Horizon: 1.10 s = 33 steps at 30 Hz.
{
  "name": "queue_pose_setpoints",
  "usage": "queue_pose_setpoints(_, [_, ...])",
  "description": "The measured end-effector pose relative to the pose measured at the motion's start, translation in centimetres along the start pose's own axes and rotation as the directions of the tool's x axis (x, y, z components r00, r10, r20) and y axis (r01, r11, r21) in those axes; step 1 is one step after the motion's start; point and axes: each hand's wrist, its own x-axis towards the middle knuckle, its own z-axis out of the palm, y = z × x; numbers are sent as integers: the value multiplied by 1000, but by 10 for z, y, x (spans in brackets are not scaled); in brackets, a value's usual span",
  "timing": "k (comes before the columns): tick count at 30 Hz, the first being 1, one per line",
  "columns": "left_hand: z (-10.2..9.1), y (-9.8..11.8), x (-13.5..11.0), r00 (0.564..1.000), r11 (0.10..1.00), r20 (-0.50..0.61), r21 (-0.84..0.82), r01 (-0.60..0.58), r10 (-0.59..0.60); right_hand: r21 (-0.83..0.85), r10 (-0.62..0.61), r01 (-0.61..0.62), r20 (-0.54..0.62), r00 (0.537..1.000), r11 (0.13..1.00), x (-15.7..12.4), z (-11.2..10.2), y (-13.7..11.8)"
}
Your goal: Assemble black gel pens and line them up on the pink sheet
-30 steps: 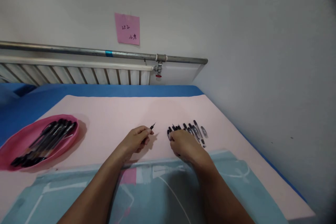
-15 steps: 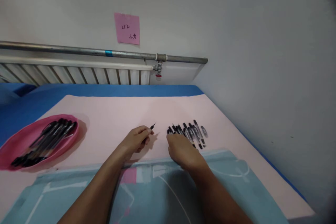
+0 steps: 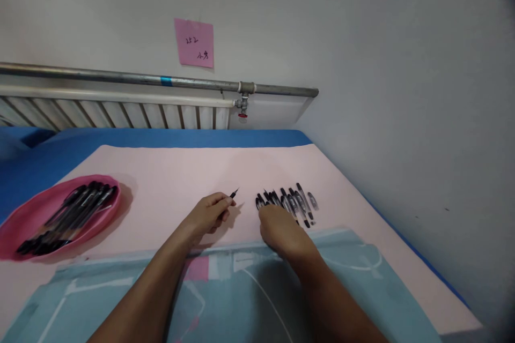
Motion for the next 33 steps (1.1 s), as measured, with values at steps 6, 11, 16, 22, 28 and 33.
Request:
queue_pose_setpoints(6, [1,0,0,1000,1000,-3,10,0,0,-54,-72,71,-20,997,996,-5,-2,-9])
queue_pose_setpoints(11, [1,2,-1,1000,999,4,44,4,-4,160,-139,176,-216,966,971,3,-1,-5])
queue_pose_setpoints(16, [0,0,0,999,995,41,101,-1,-3,638,42,208,-353,935,742,20,0,6])
queue_pose_setpoints(22, [0,-1,0,996,988,89,152,-22,8,916,85,186,-230,969,355,29,7,16])
queue_pose_setpoints(28, [0,0,-1,995,986,100,165,-29,13,926,44,230,-254,966,298,31,12,14])
queue_pose_setpoints(33, [2,2,-3,992,986,128,165,-26,5,920,30,273,-293,956,281,29,8,14])
